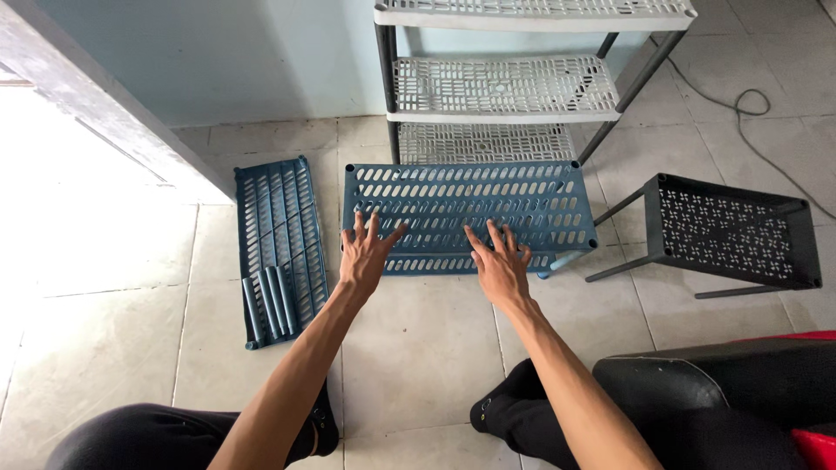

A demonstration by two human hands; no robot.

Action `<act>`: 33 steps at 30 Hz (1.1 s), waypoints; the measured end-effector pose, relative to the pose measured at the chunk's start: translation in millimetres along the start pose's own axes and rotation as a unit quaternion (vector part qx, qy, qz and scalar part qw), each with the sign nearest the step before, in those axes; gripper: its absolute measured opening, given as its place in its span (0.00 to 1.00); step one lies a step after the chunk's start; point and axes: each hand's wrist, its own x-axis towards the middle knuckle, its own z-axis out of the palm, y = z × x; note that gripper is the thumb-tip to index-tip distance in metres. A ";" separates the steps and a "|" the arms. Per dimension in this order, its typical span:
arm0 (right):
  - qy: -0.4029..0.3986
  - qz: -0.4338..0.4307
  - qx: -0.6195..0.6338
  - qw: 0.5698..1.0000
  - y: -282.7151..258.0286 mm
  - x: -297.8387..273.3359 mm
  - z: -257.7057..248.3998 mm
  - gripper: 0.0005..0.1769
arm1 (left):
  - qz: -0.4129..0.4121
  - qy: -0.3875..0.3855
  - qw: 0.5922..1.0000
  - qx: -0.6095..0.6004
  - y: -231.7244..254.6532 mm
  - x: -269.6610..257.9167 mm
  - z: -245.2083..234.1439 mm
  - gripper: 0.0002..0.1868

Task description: The person kneels on the tiled floor assembling a blue plastic shoe rack. They insert cylindrical tube connectors into the holes of perforated rack panels, attach leg tubes to a panel, press the parts together by hand, and stack the panels and tubes as the rack takes shape.

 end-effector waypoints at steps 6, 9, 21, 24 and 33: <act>0.021 0.002 -0.004 1.000 -3.2 1.3 5.7 0.30 | 0.007 0.020 1.000 0.017 -1.9 6.4 4.0 0.48; 0.021 0.002 -0.005 1.000 -4.4 0.3 7.6 0.31 | 0.004 -0.012 0.999 0.041 0.3 6.9 0.9 0.51; 0.011 0.137 -0.018 0.990 39.3 -1.6 -7.4 0.51 | 0.108 0.014 0.994 -0.022 80.1 25.5 22.0 0.50; 0.003 0.139 -0.028 0.990 49.5 -9.7 -12.1 0.50 | 0.104 -0.002 0.995 -0.012 81.7 36.0 26.8 0.50; 0.017 0.112 0.004 0.994 33.2 -5.1 -6.2 0.49 | 0.087 0.019 0.996 0.000 67.9 40.7 23.2 0.52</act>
